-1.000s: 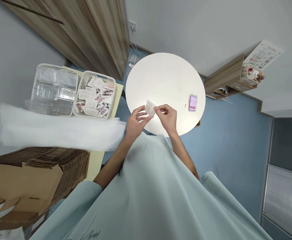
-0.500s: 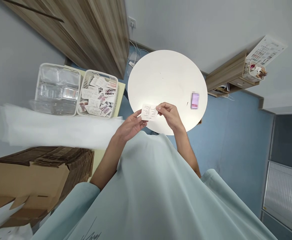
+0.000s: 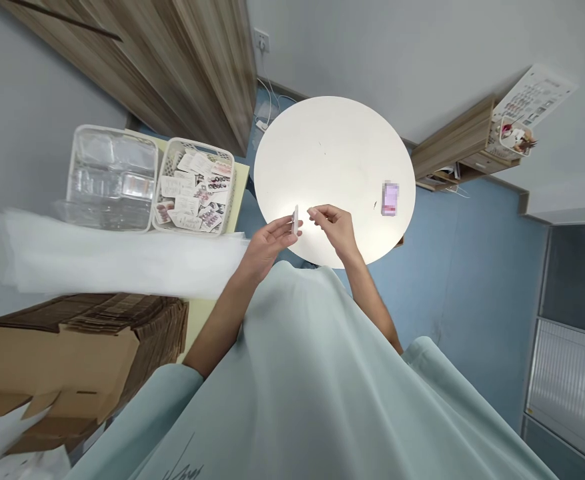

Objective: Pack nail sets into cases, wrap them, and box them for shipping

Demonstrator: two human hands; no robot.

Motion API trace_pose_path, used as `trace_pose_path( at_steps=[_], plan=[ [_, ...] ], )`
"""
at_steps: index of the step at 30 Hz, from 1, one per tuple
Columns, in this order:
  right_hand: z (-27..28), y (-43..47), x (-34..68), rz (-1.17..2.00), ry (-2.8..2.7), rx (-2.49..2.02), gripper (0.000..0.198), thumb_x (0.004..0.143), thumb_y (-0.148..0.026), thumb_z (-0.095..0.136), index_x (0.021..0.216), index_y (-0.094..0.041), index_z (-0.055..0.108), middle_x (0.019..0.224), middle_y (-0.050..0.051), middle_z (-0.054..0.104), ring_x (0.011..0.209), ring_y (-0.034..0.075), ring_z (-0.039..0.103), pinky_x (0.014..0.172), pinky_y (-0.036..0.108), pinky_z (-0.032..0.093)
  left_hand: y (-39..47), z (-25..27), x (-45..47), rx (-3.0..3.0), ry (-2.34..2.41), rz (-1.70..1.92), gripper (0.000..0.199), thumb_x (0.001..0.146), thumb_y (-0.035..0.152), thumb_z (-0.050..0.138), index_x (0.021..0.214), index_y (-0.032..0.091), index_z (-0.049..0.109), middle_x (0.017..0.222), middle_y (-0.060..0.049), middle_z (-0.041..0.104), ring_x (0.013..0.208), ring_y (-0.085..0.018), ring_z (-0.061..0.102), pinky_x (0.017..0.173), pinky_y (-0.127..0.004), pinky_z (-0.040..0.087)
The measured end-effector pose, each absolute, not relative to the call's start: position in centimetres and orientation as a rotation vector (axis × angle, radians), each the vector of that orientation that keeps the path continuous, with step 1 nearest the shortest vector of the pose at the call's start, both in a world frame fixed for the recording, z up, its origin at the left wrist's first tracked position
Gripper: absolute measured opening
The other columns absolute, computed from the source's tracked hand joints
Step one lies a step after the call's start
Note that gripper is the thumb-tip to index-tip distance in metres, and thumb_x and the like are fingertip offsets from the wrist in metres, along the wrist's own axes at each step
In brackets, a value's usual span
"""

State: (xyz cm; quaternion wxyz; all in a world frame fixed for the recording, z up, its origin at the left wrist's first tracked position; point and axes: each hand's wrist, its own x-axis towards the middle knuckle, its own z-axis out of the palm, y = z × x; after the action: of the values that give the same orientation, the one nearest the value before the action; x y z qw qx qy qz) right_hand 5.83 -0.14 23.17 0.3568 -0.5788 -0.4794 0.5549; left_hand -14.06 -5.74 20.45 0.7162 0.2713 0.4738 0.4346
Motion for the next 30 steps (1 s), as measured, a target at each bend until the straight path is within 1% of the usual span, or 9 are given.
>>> trace_pose_path(
  at_steps=[4,9,12,14,16,19,21,26,30],
  plan=[
    [23.5,-0.8,5.5,1.381,-1.303,-1.512,0.051,0.085,-0.075,0.086,0.088,-0.024,0.081,0.094,0.005,0.081,0.091,0.022,0.07,0.081,0.036,0.055,-5.8,19.1,-13.0,0.754,1.321,1.048,0.089,0.064,0.052,0.108,0.141,0.021,0.076,0.148,-0.018,0.077,0.138,-0.039,0.073,0.12,-0.057,0.058],
    [22.7,-0.9,5.6,1.29,-1.323,-1.574,0.041,0.087,-0.064,0.084,0.081,-0.024,0.077,0.088,0.003,0.079,0.085,0.02,0.068,0.08,0.036,0.055,-6.2,18.4,-11.9,0.907,1.454,1.117,0.084,0.067,0.051,0.105,0.141,0.024,0.075,0.148,-0.016,0.075,0.138,-0.038,0.072,0.116,-0.053,0.061],
    [22.5,-0.5,6.4,1.28,-1.294,-1.584,0.038,0.086,-0.061,0.084,0.079,-0.024,0.076,0.085,0.003,0.077,0.085,0.02,0.068,0.082,0.036,0.056,-6.3,18.6,-11.9,0.904,1.449,1.149,0.077,0.071,0.054,0.102,0.137,0.023,0.077,0.14,-0.015,0.077,0.135,-0.035,0.073,0.113,-0.05,0.062],
    [22.7,-0.3,7.1,1.324,-1.258,-1.567,0.038,0.085,-0.06,0.085,0.079,-0.024,0.075,0.082,0.002,0.076,0.084,0.021,0.067,0.08,0.036,0.056,-6.3,19.0,-12.0,0.849,1.425,1.17,0.067,0.077,0.057,0.098,0.13,0.021,0.079,0.127,-0.014,0.081,0.127,-0.032,0.076,0.11,-0.047,0.063],
    [23.0,-0.1,7.8,1.373,-1.223,-1.556,0.038,0.083,-0.06,0.086,0.078,-0.024,0.075,0.079,0.002,0.073,0.082,0.02,0.066,0.077,0.035,0.055,-6.1,19.3,-12.3,0.793,1.393,1.183,0.059,0.081,0.06,0.096,0.122,0.02,0.082,0.112,-0.012,0.082,0.112,-0.028,0.08,0.102,-0.044,0.065],
    [23.3,0.0,8.3,1.417,-1.194,-1.546,0.039,0.081,-0.06,0.088,0.077,-0.023,0.075,0.075,0.001,0.07,0.079,0.019,0.064,0.074,0.034,0.053,-5.9,19.8,-12.5,0.755,1.341,1.166,0.057,0.078,0.06,0.098,0.114,0.019,0.083,0.098,-0.009,0.082,0.09,-0.024,0.08,0.085,-0.038,0.065],
    [23.3,0.0,8.4,1.429,-1.182,-1.535,0.039,0.081,-0.06,0.088,0.077,-0.024,0.075,0.074,0.001,0.069,0.078,0.019,0.064,0.073,0.033,0.052,-5.8,20.2,-12.6,0.74,1.321,1.15,0.057,0.076,0.06,0.1,0.112,0.019,0.082,0.096,-0.008,0.081,0.084,-0.023,0.079,0.077,-0.036,0.063],
    [23.5,-0.3,8.3,1.449,-1.175,-1.525,0.035,0.082,-0.057,0.085,0.079,-0.023,0.076,0.076,0.001,0.07,0.078,0.018,0.064,0.073,0.033,0.051,-5.3,20.5,-12.7,0.702,1.323,1.167,0.06,0.076,0.061,0.101,0.116,0.021,0.082,0.102,-0.008,0.083,0.085,-0.021,0.079,0.079,-0.034,0.064],
    [23.3,-1.1,8.1,1.543,-1.237,-1.5,0.035,0.082,-0.057,0.085,0.078,-0.023,0.078,0.077,0.001,0.073,0.078,0.018,0.064,0.074,0.032,0.05,-3.8,19.9,-12.8,0.675,1.35,1.235,0.061,0.076,0.064,0.1,0.116,0.022,0.08,0.103,-0.008,0.083,0.093,-0.022,0.079,0.082,-0.033,0.064]
  ],
)
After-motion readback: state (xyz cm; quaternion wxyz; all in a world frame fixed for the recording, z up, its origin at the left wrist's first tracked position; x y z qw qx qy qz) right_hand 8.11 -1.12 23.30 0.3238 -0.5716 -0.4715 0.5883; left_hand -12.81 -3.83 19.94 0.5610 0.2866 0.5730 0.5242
